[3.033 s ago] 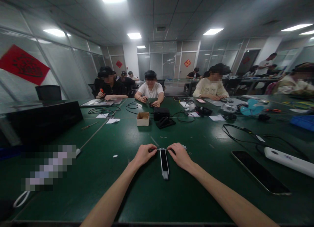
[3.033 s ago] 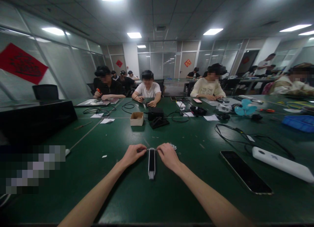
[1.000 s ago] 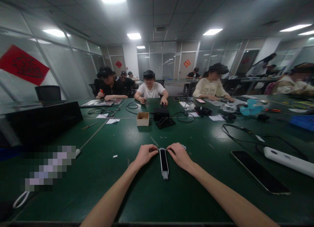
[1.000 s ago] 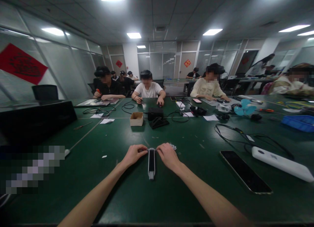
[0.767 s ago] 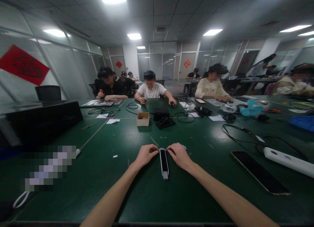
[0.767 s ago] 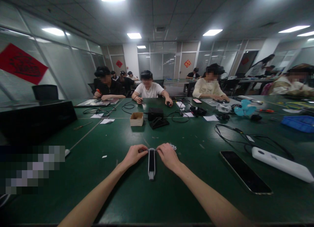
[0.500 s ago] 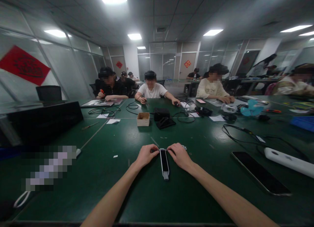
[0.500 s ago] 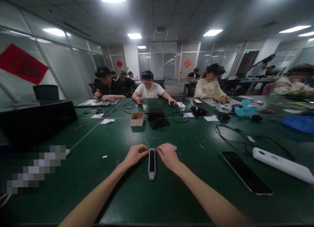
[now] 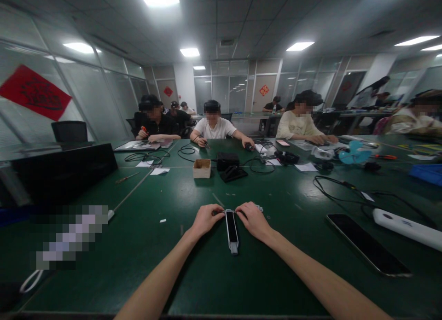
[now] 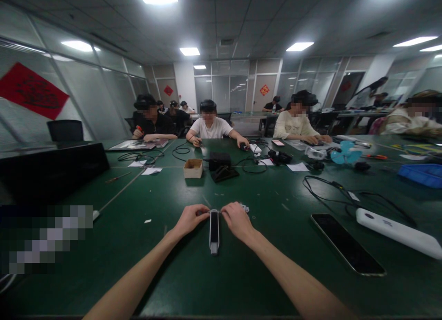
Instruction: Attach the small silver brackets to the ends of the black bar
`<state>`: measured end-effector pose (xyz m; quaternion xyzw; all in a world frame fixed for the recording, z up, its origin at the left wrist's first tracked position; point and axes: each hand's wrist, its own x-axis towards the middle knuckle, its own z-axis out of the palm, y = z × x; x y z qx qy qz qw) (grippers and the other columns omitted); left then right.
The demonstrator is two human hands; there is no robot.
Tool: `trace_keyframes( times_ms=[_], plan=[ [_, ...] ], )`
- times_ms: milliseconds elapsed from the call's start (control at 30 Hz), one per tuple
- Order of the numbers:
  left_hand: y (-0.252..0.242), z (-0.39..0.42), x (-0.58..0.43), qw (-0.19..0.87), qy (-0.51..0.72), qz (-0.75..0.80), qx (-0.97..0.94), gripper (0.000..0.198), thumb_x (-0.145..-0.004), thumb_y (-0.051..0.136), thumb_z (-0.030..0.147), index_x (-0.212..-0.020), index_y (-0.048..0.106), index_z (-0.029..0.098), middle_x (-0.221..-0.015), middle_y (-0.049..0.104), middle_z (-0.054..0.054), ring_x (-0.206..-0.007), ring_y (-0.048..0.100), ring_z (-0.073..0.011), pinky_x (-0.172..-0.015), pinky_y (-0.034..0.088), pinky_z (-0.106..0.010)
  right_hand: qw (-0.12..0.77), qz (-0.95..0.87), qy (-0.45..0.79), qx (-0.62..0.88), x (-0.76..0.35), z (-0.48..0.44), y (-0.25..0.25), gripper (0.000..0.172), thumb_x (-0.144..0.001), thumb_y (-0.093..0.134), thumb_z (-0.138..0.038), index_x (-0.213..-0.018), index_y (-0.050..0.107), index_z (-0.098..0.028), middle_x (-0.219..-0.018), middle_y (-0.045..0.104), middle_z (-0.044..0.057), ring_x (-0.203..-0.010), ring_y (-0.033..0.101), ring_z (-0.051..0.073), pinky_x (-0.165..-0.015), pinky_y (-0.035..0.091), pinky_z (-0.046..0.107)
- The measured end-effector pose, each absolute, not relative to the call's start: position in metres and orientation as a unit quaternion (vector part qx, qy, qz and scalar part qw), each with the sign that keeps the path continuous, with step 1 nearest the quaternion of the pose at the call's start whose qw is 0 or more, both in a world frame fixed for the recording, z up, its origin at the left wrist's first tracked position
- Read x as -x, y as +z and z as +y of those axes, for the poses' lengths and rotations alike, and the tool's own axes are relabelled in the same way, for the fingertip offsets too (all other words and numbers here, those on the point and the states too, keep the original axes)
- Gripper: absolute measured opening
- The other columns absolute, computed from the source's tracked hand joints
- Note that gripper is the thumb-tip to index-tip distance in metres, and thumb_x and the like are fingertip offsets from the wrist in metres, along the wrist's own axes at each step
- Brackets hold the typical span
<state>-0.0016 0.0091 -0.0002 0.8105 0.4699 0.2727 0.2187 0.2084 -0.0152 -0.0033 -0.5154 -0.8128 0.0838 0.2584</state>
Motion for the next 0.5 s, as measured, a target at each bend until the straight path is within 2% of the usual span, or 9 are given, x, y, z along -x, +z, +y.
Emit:
trace_keyframes(
  times_ms=[500],
  plan=[
    [0.0006, 0.0092, 0.0010, 0.220, 0.278, 0.464, -0.812, 0.017, -0.082, 0.058, 0.029, -0.088, 0.069, 0.019, -0.082, 0.069, 0.000, -0.071, 0.059, -0.0144, -0.067, 0.043, -0.023, 0.255, -0.819, 0.062, 0.510, -0.2078, -0.0152, -0.0032, 0.023, -0.091, 0.043, -0.021, -0.094, 0.065, -0.017, -0.095, 0.065, 0.008, -0.091, 0.054, 0.020, -0.083, 0.044, 0.036]
  ],
)
